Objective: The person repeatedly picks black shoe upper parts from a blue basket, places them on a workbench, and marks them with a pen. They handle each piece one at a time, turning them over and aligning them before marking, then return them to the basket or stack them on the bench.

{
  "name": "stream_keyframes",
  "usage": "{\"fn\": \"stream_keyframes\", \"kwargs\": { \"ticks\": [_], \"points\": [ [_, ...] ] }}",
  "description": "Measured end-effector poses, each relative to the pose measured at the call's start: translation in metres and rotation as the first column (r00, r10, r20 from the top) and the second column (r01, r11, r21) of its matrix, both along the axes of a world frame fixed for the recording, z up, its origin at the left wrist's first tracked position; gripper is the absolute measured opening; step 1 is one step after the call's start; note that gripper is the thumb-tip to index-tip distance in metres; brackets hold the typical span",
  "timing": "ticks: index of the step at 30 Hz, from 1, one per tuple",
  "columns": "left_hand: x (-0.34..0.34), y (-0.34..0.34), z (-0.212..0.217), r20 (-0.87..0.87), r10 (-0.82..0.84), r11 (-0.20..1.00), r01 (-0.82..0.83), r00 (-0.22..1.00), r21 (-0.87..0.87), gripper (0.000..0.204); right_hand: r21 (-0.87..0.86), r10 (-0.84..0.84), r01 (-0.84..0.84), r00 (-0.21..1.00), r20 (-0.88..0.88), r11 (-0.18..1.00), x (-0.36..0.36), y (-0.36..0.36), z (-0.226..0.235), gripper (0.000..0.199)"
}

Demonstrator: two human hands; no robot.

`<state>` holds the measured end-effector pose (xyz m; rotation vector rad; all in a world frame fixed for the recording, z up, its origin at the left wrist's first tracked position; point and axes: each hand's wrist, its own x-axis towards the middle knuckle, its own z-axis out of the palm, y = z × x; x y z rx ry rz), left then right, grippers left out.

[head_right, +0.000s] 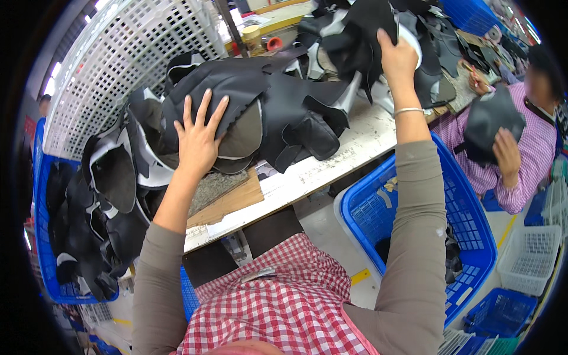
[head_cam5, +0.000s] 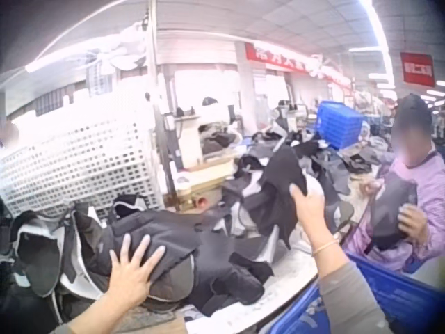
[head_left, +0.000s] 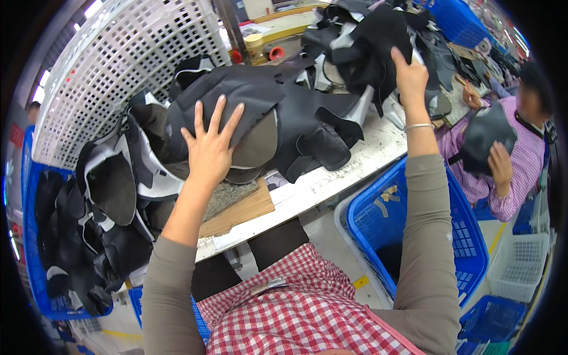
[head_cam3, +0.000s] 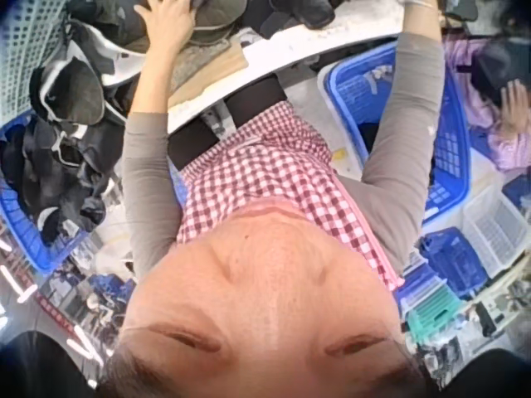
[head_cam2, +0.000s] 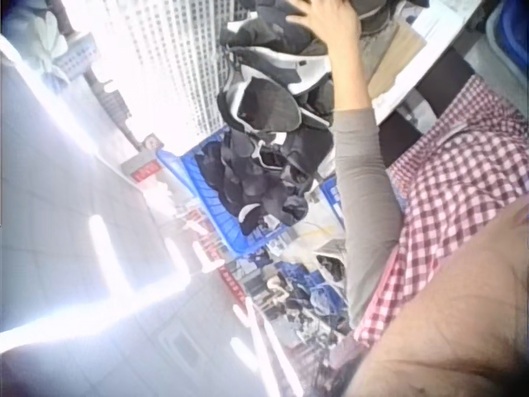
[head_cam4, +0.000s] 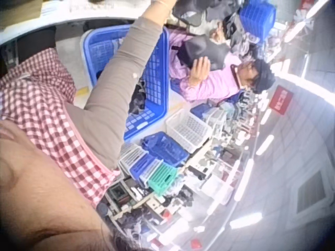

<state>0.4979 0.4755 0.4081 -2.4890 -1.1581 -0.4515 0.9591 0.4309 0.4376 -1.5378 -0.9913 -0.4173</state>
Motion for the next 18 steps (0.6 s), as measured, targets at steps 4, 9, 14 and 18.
{"fn": "stream_keyframes", "kwargs": {
  "ticks": [4, 9, 14, 18],
  "points": [
    [0.015, 0.037, 0.004, 0.131, 0.084, 0.988, -0.1, 0.988, 0.12, 0.082, 0.11, 0.004, -0.062, 0.888, 0.46, 0.992, -0.066, 0.019, 0.056, 0.021],
    [0.025, 0.066, -0.003, 0.159, 0.081, 0.979, -0.108, 0.984, 0.173, 0.072, -0.29, 0.306, -0.135, 0.648, 0.698, 0.948, -0.15, 0.06, 0.022, 0.034],
    [-0.018, 0.0, -0.017, 0.28, -0.121, 0.991, 0.13, 0.952, -0.015, 0.056, -0.343, 0.367, -0.15, 0.548, 0.752, 0.927, -0.15, 0.093, -0.083, 0.037],
    [-0.1, -0.125, -0.057, 0.317, -0.226, 0.94, 0.292, 0.921, -0.175, 0.037, -0.565, 0.5, -0.169, 0.704, 0.504, 0.808, -0.093, 0.139, -0.087, 0.049]
  ]
}}
